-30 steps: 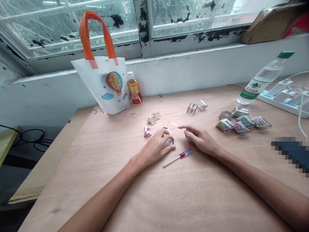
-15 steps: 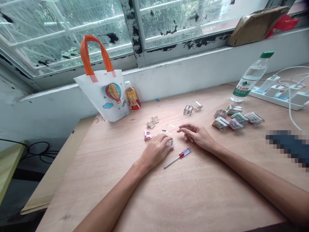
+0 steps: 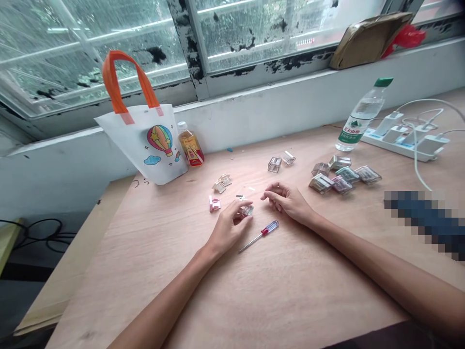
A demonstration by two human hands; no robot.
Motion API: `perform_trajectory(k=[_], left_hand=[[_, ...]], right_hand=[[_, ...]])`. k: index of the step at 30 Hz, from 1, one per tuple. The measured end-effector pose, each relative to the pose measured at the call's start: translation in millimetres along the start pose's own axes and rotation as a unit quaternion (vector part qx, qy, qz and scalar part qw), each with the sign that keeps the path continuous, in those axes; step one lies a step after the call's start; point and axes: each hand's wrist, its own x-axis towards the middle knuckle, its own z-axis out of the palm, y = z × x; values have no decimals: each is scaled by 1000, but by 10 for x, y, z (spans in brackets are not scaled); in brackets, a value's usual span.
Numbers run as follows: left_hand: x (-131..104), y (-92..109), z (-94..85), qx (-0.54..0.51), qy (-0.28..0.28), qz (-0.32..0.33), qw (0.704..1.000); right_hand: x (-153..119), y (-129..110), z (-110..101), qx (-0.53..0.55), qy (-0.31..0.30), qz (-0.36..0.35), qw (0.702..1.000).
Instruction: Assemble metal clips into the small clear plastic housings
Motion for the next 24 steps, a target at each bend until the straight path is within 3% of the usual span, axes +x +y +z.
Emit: perform_trajectory(k=[11,24], left_hand=[[18,0,-24,-44,19,-48,998],[28,-61,-36,-60,58,-53,995]], right_hand=[[15,7,-18,-20,11,-1,1000],[27,-20,-5,-30,6,3,1000]])
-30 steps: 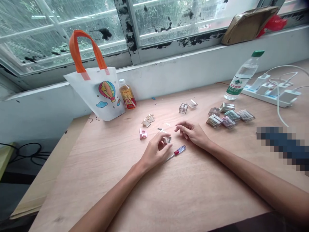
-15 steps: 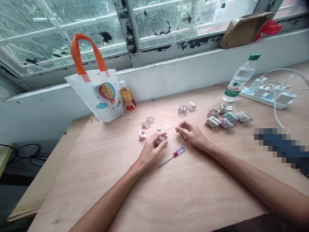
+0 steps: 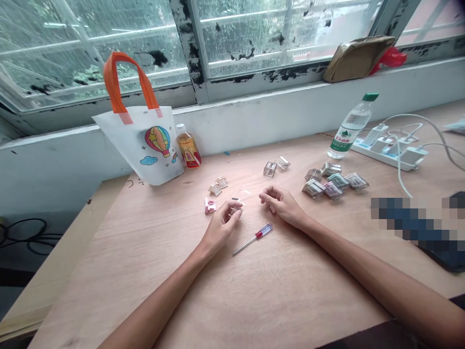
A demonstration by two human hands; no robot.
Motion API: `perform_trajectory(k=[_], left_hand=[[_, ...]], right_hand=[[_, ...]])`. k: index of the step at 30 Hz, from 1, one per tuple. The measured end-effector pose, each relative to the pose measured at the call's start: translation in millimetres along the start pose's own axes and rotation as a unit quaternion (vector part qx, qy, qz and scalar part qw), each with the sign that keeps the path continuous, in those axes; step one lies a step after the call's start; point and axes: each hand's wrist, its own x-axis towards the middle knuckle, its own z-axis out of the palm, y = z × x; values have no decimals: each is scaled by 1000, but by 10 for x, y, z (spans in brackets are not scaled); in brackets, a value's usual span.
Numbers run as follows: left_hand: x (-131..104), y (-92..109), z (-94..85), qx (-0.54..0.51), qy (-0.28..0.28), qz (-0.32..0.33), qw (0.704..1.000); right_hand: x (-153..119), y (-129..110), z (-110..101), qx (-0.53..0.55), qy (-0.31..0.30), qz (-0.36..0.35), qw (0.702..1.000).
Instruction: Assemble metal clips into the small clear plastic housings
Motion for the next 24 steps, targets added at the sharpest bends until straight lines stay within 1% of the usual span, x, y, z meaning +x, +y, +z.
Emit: perform_trajectory(k=[4,7,11,20,24], left_hand=[[4,59,-8,-38,8,-35,999],[7,102,-7,-77,9,-52,996],[10,107,4,-102,10,-60,993],[-10,134,2,-124,33,-68,989],[-13,138,15,-151,23,-58,987]], right_hand=[[-1,2,-2,10,-1,-3,1000],[-8,-1,-7,18,-7,13,1000],[-13,-20,-4,26,-18,37,999],[-21,-80,-1,36,-33,28,998],[-54,-73,12,64,-51,35,996]])
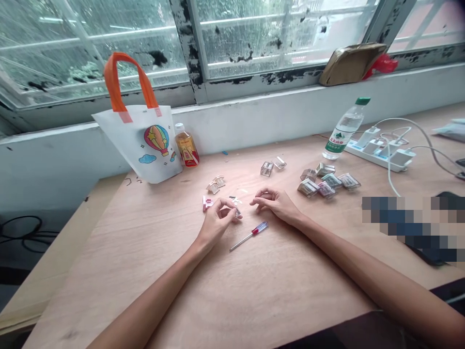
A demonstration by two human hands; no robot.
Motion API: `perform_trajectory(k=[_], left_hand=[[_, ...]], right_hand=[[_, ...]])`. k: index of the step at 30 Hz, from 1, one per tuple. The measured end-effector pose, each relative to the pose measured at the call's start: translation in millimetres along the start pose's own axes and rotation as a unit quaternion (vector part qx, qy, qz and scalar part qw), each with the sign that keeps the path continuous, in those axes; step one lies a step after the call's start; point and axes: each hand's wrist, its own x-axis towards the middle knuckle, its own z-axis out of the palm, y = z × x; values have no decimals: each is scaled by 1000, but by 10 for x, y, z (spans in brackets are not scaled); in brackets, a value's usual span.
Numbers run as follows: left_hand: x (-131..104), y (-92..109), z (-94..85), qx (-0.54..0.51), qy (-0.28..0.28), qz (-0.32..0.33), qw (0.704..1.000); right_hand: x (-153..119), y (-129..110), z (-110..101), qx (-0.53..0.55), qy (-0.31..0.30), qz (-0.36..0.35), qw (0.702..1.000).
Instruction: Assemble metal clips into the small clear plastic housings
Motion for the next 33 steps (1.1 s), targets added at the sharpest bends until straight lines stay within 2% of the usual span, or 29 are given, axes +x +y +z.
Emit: perform_trajectory(k=[5,9,13,17,20,28,33], left_hand=[[6,17,4,18,-2,-1,1000],[-15,9,44,-24,-9,-29,999],[-33,-41,110,-73,-21,-35,997],[-19,-81,128,-70,-28,-39,996],[-2,-91,112,-50,-29,-39,998],[7,-138,93,-2,-46,-24,999],[-2,-246,113,30,-79,35,996]], right_hand=[[-13,12,4,6,-3,-25,1000],[-14,17,-15,-11,-10,-31,999],[-50,23,-17,-51,-6,-41,998],[-124,-2,31,-125,-1,-59,990],[-174,-19,88,-130,-14,-82,988],[-185,7,142,-55,-47,-83,994],[-176,-3,154,-84,-55,-95,990]])
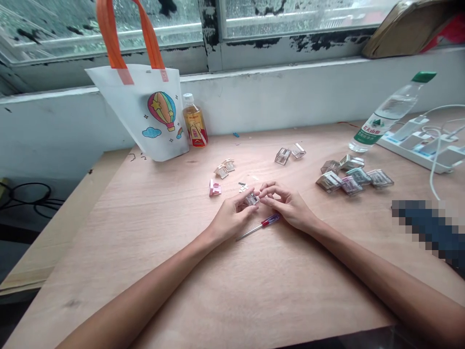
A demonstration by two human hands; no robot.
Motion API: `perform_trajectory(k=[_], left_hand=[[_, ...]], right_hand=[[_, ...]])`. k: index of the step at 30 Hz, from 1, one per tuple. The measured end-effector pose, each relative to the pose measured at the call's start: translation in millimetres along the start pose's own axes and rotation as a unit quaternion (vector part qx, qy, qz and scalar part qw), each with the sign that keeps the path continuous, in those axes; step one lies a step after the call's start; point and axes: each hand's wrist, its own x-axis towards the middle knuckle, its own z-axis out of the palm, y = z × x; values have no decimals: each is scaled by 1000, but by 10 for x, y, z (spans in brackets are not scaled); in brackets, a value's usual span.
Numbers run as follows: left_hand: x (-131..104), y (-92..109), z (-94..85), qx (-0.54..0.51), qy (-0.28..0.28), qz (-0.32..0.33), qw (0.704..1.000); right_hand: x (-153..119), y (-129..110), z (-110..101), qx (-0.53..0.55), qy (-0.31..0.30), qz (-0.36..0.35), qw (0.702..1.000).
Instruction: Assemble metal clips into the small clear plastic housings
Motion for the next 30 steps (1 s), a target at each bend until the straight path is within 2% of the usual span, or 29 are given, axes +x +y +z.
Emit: perform_trajectory(k=[4,13,20,25,30], left_hand=[[-22,-19,6,47,-28,10,998],[-25,0,-1,66,-37,17,997],[-24,34,31,-39,-43,2,998],[-33,39,33,-55,-33,-19,998],[-44,82,39,-81,-37,-3,996]], right_hand=[[3,-22,14,-15,-11,-1,1000],[-6,-15,-9,-9,-35,15,999],[-6,-30,-9,-21,-46,20,999],[5,-51,-19,-38,-53,10,998],[-10,-78,-37,-19,-58,41,997]])
